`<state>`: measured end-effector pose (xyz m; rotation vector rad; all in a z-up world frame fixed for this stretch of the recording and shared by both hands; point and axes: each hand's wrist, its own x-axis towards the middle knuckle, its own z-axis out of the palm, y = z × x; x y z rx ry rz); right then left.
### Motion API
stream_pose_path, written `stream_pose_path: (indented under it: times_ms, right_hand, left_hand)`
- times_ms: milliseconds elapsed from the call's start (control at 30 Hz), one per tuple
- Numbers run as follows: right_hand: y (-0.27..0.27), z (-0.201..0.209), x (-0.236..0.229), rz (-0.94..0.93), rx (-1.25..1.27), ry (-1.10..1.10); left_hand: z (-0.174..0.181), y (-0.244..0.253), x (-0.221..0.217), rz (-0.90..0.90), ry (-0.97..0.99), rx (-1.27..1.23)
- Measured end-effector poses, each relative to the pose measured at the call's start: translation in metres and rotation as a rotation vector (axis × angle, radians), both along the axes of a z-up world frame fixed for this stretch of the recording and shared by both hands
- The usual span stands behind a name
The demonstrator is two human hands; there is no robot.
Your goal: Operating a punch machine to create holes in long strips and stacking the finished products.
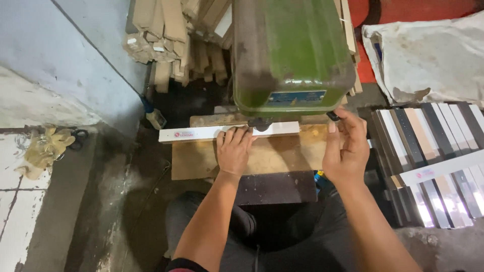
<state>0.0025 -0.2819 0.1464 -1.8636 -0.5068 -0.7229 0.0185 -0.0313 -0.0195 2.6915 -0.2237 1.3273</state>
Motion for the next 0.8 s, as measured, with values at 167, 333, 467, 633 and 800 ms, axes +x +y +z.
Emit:
stream_pose_path:
  times_ms: [167,333,467,633,800]
  right_hand:
    - [-0.002,0.017,0.011,-0.063,-0.069,-0.11]
    - [0.004,0.046,0.032,-0.024,-0.015,-0.199]
    - [0.006,0.058,0.056,-0.032,-0.006,-0.233]
    - [0.017,0.07,0.086,-0.084,-0.003,-0.24]
    - [0.022,0.075,0.11,-0.077,0.066,-0.126]
  left_hand:
    - [-0.003,0.001,0.001,-0.031,-0.006,0.01]
    - [0.0,0.002,0.004,-0.059,0.01,0.023]
    - [-0.003,0.002,0.003,-0.057,0.043,0.031]
    - [0.011,0.0,-0.003,0.012,0.066,0.091]
    - [0.016,0.0,-0.003,0.058,0.116,0.153]
